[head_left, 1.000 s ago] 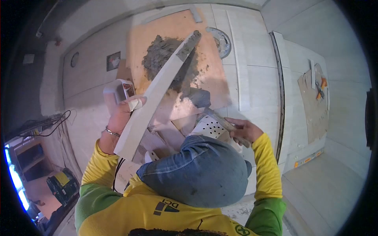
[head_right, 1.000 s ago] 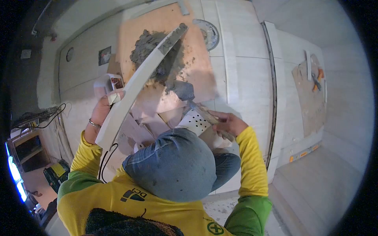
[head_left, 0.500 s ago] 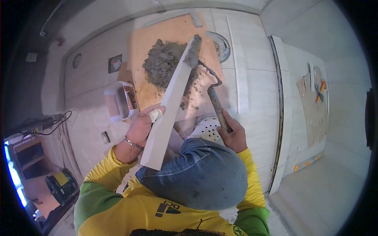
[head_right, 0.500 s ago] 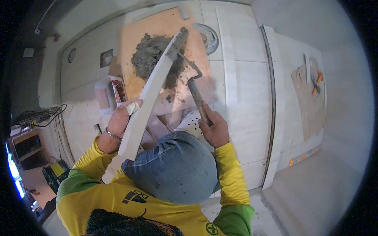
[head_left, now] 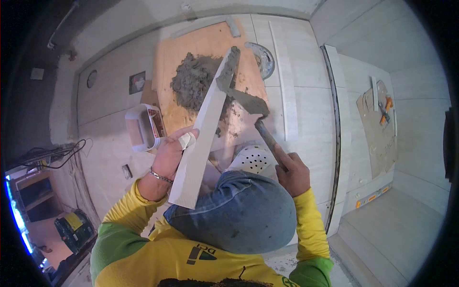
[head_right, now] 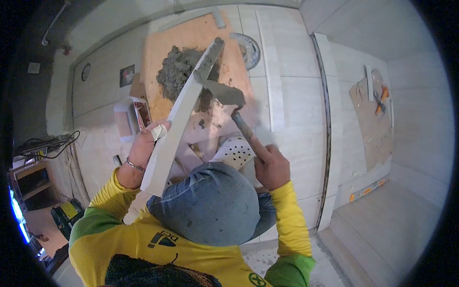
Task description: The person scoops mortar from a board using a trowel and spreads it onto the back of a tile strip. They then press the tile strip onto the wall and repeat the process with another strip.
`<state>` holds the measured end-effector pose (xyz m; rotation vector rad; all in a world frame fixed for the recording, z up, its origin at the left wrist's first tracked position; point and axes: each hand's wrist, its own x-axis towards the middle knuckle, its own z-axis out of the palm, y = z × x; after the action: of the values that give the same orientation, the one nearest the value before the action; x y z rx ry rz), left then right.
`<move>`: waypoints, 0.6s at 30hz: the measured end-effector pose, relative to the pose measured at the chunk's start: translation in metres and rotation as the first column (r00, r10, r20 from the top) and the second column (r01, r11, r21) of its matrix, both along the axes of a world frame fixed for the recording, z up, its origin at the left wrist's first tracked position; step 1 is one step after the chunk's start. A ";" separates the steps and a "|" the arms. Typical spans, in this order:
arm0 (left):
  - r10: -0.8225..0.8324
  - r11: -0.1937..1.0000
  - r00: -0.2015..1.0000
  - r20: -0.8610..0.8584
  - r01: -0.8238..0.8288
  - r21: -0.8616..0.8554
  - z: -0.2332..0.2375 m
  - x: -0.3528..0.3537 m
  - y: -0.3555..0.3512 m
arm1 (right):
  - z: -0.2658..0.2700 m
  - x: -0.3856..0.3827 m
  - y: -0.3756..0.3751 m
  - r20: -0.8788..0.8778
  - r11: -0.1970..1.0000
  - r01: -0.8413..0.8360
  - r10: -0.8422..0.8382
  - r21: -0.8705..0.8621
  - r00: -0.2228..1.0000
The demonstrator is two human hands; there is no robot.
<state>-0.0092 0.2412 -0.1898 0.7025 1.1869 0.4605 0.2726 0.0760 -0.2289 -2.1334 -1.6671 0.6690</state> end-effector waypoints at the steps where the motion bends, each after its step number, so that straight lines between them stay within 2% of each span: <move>1: 0.002 1.000 1.000 0.009 -0.002 0.008 0.000 -0.001 0.000 | 0.002 0.003 -0.004 -0.057 1.000 0.010 -0.010 -0.003 0.998; 2: 0.007 1.000 1.000 0.018 -0.008 0.014 0.001 -0.001 0.000 | -0.001 0.003 -0.007 -0.056 1.000 0.000 -0.001 -0.006 0.998; 4: 0.017 1.000 1.000 0.021 -0.016 -0.015 0.004 0.000 -0.001 | -0.014 0.003 -0.014 -0.333 0.993 0.085 -0.053 0.081 0.941; 7: 0.025 0.998 0.998 0.065 -0.021 -0.061 0.018 0.012 -0.001 | -0.039 -0.014 -0.007 -0.433 0.980 0.092 -0.006 0.179 0.902; 9: 0.043 0.996 0.993 0.110 -0.034 -0.083 0.018 0.014 0.000 | -0.058 -0.032 0.000 -0.425 0.975 0.084 0.011 0.204 0.905; 11: 0.100 0.987 0.956 0.276 -0.060 -0.151 0.009 0.009 0.003 | -0.092 -0.048 0.001 -0.370 0.969 0.121 -0.034 0.217 0.928; 12: 0.104 0.987 0.955 0.277 -0.064 -0.148 0.009 0.010 0.004 | -0.099 -0.053 -0.002 -0.293 0.973 0.120 -0.058 0.199 0.954; 15: 0.064 0.997 0.983 0.170 -0.054 -0.060 0.008 0.004 0.005 | -0.117 -0.048 -0.031 -0.294 0.967 0.148 -0.083 0.208 0.952; 16: 0.023 0.999 0.997 0.067 -0.025 0.029 0.002 -0.002 0.007 | -0.117 -0.037 -0.043 -0.294 0.967 0.149 -0.084 0.207 0.952; 17: -0.012 0.993 0.999 -0.039 0.016 0.114 -0.004 -0.009 0.009 | -0.118 -0.023 -0.055 -0.216 0.990 0.067 -0.040 0.121 0.976; 18: -0.022 0.994 0.999 -0.041 0.026 0.102 -0.009 -0.016 0.012 | -0.116 -0.016 -0.068 -0.143 1.000 -0.003 0.005 0.018 0.990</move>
<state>-0.0248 0.2534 -0.1992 0.8168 1.1968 0.4924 0.2567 0.0080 -0.3454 -2.0197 -1.5957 0.7861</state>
